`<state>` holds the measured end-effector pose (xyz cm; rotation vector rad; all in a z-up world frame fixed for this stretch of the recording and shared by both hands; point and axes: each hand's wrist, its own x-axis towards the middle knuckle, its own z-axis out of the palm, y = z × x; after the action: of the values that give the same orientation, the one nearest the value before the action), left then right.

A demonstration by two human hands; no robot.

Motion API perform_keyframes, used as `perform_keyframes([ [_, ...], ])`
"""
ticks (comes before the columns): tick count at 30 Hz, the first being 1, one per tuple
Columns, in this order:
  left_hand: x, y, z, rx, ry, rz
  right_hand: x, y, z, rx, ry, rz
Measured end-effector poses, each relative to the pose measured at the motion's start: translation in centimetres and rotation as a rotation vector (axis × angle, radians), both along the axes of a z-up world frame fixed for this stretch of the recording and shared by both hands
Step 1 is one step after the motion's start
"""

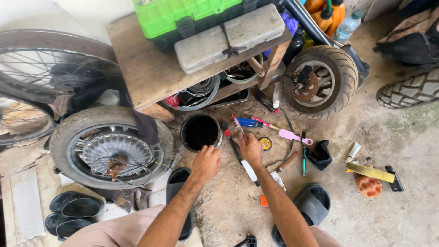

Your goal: The person opens a green toolbox, retrieves tools, and performs maintenance on mechanical vehicle components, including wiping parts with a cloth and applying lubricant.

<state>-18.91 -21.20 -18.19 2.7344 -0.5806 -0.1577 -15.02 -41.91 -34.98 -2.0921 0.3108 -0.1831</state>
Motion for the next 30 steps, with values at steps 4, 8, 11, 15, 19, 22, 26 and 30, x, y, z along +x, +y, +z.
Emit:
perform_keyframes([
  [4, 1.1, -4.3, -2.9, -0.065, -0.009, -0.093, -1.7, -5.5, -4.4, -0.195, -0.067, -0.03],
  [8, 2.5, -7.5, -6.1, -0.004, 0.117, -0.089, -3.1, -9.0, -5.5, -0.165, 0.145, -0.109],
  [11, 3.4, -9.0, -8.8, 0.025, 0.112, -0.116, -4.3, -10.8, -4.9, -0.257, 0.146, -0.114],
  [15, 4.3, -10.3, -12.7, 0.125, 0.186, -0.173, -4.1, -11.4, -4.5, -0.388, 0.208, -0.125],
  [19, 5.4, -11.8, -15.6, 0.289, 0.146, -0.166, -3.6, -12.5, -4.7, -0.258, 0.184, -0.116],
  [22, 6.0, -11.9, -15.9, 0.327, 0.17, -0.151, -2.9, -12.6, -4.0, -0.289, 0.155, -0.101],
  [26, 7.5, -12.6, -15.4, 0.309, 0.197, -0.13, -1.9, -11.3, -1.9, -0.401, 0.029, -0.084],
  [30, 10.2, -12.9, -15.7, 0.222, 0.06, -0.102, -0.5, -8.5, -0.7, -0.233, 0.124, 0.157],
])
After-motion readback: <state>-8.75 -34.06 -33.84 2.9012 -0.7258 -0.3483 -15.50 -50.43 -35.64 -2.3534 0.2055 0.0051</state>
